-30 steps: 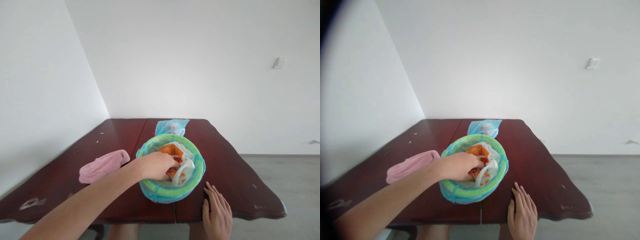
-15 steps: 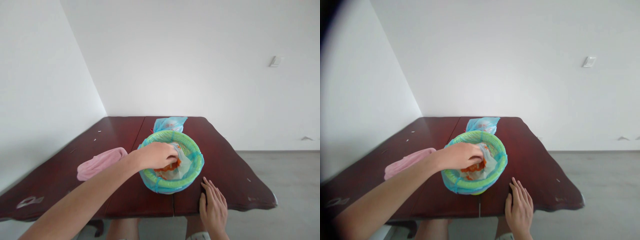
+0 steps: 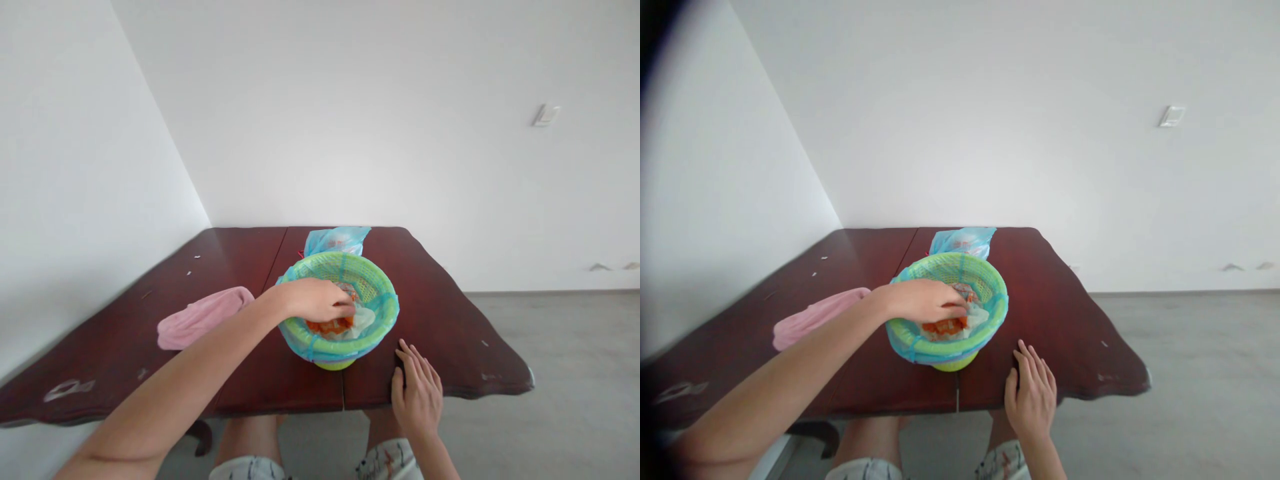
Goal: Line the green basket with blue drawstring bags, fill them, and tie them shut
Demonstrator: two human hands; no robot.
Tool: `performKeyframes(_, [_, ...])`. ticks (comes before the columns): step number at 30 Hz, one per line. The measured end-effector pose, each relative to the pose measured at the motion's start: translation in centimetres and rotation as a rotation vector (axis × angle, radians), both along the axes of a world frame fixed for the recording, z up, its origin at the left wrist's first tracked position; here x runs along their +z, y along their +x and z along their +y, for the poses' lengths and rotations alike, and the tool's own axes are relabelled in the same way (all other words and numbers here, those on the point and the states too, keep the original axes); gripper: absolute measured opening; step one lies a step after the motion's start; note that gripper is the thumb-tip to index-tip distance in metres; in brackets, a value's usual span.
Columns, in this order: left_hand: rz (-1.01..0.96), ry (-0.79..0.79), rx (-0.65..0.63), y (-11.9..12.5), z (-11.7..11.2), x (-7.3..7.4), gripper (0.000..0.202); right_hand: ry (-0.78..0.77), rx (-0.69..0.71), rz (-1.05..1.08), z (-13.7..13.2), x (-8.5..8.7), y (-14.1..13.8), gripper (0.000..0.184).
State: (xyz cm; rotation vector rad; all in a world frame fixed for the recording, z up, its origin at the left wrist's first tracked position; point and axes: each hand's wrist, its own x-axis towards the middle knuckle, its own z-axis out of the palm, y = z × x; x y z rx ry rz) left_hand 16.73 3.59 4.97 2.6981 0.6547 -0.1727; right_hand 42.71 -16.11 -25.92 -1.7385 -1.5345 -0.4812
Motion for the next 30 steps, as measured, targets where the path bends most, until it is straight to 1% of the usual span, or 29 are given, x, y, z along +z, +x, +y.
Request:
performKeyframes(2, [-0.199,0.081,0.101,-1.6,-0.7,1.2,0.043,-0.015,0.003,0.028,0.0,0.0,0.0,0.038])
performKeyframes(3, [-0.320,0.113,0.147,-2.9,-1.2,1.5,0.041,-0.021,0.004,0.051,0.0,0.0,0.0,0.038])
performKeyframes(4, [-0.450,0.143,0.192,-4.4,-1.8,1.4,0.038,-0.027,0.004,0.080,0.0,0.1,0.1,0.036])
performKeyframes(5, [-0.577,0.174,0.230,-6.1,-2.5,0.9,0.035,-0.034,0.010,0.113,0.1,0.4,0.2,0.033])
performKeyframes(6, [-0.700,0.217,0.265,-7.8,-3.3,0.0,0.031,-0.037,0.025,0.157,0.0,0.9,0.3,0.030])
performKeyframes(8, [-0.905,0.357,0.359,-11.0,-4.8,-2.9,0.022,-0.024,0.087,0.286,0.0,2.6,0.2,0.028])
performKeyframes(9, [-0.963,0.438,0.426,-12.3,-5.6,-4.6,0.018,0.001,0.130,0.350,-0.1,3.9,0.0,0.029])
performKeyframes(11, [-0.965,0.601,0.533,-14.1,-7.0,-8.2,0.017,0.097,0.203,0.408,-0.3,6.8,-0.8,0.037])
performKeyframes(12, [-0.938,0.652,0.557,-14.5,-7.6,-9.8,0.020,0.159,0.233,0.377,-0.3,8.4,-1.4,0.043])
performKeyframes(14, [-0.877,0.718,0.536,-14.5,-8.7,-12.5,0.032,0.277,0.295,0.239,-0.1,11.1,-2.9,0.058])
performKeyframes(16, [-0.872,0.761,0.472,-13.5,-9.7,-14.2,0.038,0.351,0.338,0.114,0.3,12.8,-4.3,0.065])
performKeyframes(17, [-0.894,0.786,0.449,-12.9,-10.1,-14.7,0.037,0.370,0.344,0.075,0.6,13.3,-4.9,0.063])
performKeyframes(20, [-1.007,0.850,0.451,-10.8,-11.1,-15.4,0.029,0.398,0.302,0.018,1.2,13.8,-5.8,0.045])
performKeyframes(23, [-1.095,0.890,0.442,-9.3,-11.7,-15.4,0.025,0.378,0.289,-0.025,1.3,14.7,-5.5,0.036])
performKeyframes(25, [-1.129,0.882,0.370,-8.8,-12.0,-15.2,0.025,0.330,0.314,-0.048,1.0,15.8,-4.9,0.032])
performKeyframes(27, [-1.143,0.836,0.280,-8.7,-12.3,-14.7,0.025,0.268,0.350,-0.061,0.5,17.3,-4.1,0.026])
performKeyframes(30, [-1.136,0.739,0.221,-8.6,-12.6,-13.4,0.025,0.148,0.414,-0.068,-0.2,19.7,-2.8,0.020])
